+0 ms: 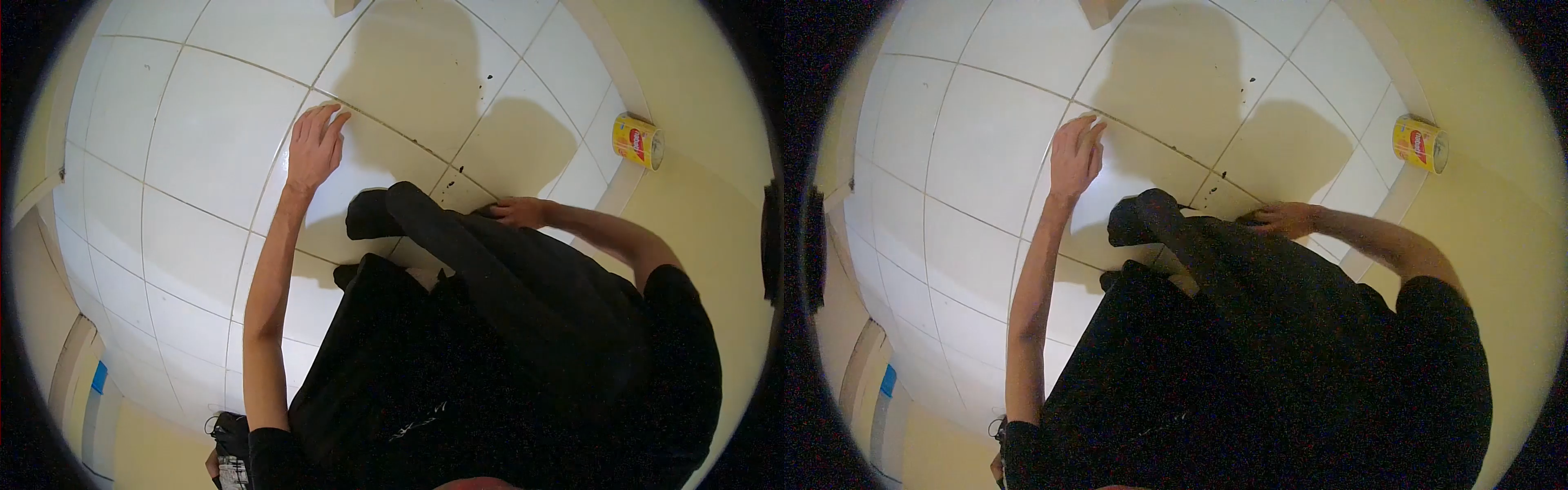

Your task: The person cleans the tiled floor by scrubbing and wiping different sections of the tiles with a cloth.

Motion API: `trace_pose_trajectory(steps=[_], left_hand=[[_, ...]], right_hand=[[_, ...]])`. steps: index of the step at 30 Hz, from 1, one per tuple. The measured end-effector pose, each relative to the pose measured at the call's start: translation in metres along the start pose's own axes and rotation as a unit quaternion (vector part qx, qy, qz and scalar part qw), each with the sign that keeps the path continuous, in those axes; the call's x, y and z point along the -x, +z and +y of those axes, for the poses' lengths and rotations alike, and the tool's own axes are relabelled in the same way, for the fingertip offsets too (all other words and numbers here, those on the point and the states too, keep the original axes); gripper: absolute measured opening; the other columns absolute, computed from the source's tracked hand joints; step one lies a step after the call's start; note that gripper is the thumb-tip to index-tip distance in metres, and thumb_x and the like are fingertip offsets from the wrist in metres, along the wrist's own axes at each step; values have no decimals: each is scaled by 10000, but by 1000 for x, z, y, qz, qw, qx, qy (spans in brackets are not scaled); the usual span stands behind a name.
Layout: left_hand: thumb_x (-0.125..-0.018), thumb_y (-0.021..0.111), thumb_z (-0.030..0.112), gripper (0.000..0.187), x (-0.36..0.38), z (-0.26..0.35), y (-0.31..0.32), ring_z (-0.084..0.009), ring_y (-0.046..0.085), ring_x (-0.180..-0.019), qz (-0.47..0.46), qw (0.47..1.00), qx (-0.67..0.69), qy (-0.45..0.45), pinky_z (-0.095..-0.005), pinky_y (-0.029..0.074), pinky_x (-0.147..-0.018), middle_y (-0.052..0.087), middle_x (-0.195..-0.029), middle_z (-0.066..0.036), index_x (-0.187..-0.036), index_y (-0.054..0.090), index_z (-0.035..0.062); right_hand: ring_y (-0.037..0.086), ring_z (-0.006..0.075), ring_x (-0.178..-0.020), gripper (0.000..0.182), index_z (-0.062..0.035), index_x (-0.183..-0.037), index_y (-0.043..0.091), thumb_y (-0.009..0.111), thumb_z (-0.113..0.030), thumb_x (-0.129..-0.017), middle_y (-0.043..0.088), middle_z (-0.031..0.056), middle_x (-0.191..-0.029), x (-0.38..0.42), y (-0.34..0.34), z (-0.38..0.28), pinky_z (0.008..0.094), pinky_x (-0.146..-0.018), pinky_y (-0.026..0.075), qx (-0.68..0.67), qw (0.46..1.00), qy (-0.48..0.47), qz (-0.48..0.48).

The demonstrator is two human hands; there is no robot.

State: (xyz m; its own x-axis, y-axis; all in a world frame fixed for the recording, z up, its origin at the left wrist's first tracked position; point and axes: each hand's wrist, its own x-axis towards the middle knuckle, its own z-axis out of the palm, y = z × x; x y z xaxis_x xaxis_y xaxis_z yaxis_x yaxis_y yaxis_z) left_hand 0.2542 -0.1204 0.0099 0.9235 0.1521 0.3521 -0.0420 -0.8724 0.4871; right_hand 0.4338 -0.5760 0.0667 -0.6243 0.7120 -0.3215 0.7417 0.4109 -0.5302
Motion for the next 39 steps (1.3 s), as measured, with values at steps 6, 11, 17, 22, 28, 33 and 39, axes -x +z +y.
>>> trace_pose_trajectory(steps=[6,11,17,22,28,33,39], left_hand=[[-863,635,35,402,-1,0,2,-298,554,-1275,-5,1000,-11,4,-475,431,-1107,593,-1344,-89,-1258,682,93],[-860,632,33,411,1,1,1,-302,548,-1277,-7,1000,-11,-6,-479,423,-1110,587,-1354,-93,-1265,678,90],[-850,633,29,424,-1,-1,2,-309,540,-1284,-7,1000,-12,-2,-488,418,-1108,584,-1361,-94,-1267,673,89],[-848,633,26,403,-3,0,1,-309,541,-1283,-10,1000,-11,2,-485,417,-1107,588,-1358,-95,-1243,685,86],[-840,634,23,401,-3,1,2,-307,548,-1271,-1,1000,-22,7,-487,421,-1105,593,-1357,-98,-1234,687,80],[-843,633,26,404,-2,1,3,-306,547,-1268,-3,1000,-25,5,-492,415,-1117,590,-1359,-99,-1241,683,79],[-851,632,37,404,-3,2,0,-300,543,-1275,-6,1000,-17,-4,-494,404,-1127,589,-1359,-101,-1250,679,78]], right_hand=[[501,273,-1190,808,-101,-1528,474,730,-289,-785,546,68,-1298,-27,41,-3,404,-1093,459,31,997,69,28],[510,249,-1132,659,-122,-1537,458,644,-372,-957,538,91,-1285,-40,27,4,414,-1047,463,101,992,54,42],[522,238,-1091,415,-173,-1339,664,645,-321,-952,522,36,-1417,-44,35,11,406,-956,497,75,987,40,138],[521,247,-1106,421,-261,-1356,649,647,-323,-940,518,12,-1447,-44,18,36,398,-937,503,113,981,-33,156],[560,254,-1068,629,-287,-1499,523,662,-350,-888,499,20,-1486,-54,-14,92,421,-945,504,145,976,36,160],[588,267,-1147,704,-293,-1520,497,712,-235,-852,530,55,-1448,-75,-75,134,407,-978,502,195,902,327,204],[592,270,-1062,727,-286,-1496,534,762,-180,-814,558,66,-1360,-70,-113,144,418,-949,511,163,868,368,290]])
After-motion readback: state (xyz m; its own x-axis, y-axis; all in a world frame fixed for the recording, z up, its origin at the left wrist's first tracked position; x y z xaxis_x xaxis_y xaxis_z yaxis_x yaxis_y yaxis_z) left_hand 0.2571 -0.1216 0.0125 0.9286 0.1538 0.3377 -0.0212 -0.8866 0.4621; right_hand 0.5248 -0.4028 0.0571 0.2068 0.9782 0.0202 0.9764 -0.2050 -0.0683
